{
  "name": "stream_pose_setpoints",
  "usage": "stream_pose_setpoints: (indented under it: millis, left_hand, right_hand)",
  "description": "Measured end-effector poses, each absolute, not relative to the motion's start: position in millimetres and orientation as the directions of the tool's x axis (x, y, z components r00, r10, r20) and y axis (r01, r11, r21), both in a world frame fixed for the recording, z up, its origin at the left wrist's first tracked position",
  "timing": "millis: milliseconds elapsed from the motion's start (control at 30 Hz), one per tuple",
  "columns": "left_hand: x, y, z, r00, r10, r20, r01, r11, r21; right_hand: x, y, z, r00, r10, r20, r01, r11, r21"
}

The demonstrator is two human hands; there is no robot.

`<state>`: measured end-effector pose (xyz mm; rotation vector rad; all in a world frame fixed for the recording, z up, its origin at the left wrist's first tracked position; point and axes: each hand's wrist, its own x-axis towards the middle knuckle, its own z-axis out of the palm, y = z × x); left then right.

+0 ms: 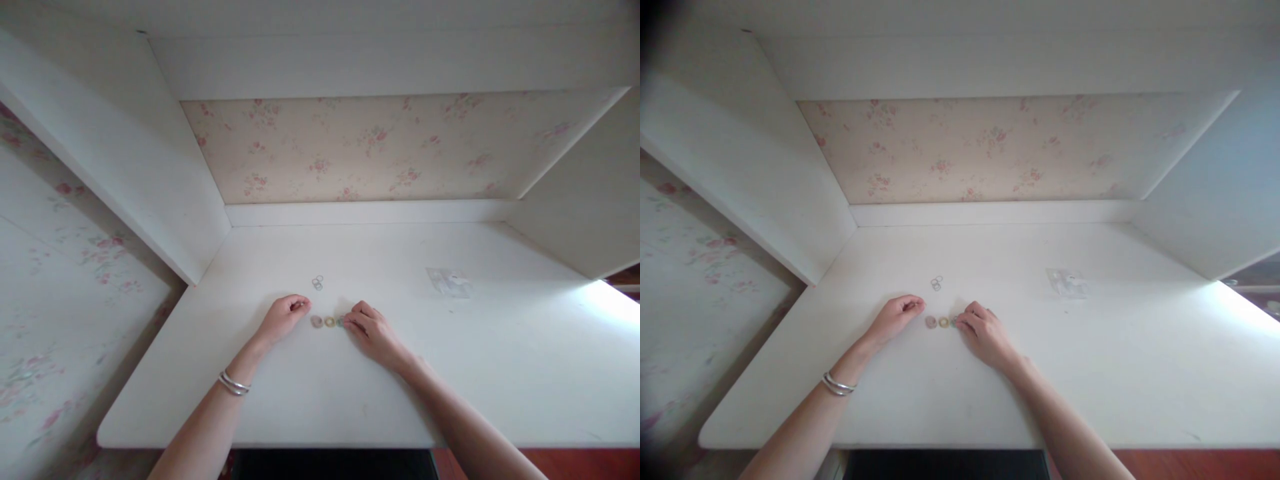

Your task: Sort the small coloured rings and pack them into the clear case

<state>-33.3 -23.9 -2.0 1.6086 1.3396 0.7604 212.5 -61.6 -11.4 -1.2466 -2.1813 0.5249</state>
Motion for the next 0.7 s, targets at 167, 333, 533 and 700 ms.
stream_pose_setpoints:
  millis: [167,333,533,700]
  left_hand:
    - [-32,-25,-2,0.219,0.973,-0.08,0.436,-0.024,0.9]
    - [-32,-25,2,0.209,0.974,-0.087,0.442,-0.015,0.897]
    - [-32,-24,0,0.211,0.974,-0.076,0.443,-0.026,0.896]
    - [-33,-23,-2,0.218,0.973,-0.078,0.452,-0.03,0.891]
  right_hand:
    - [212,-63,-9,-0.405,0.87,0.283,0.618,0.488,-0.616]
    - [218,-57,-15,-0.237,0.92,0.313,0.569,0.392,-0.723]
    - [230,-59,-19,-0.247,0.921,0.3,0.568,0.389,-0.725]
    - [232,-60,-16,-0.252,0.924,0.288,0.615,0.383,-0.69]
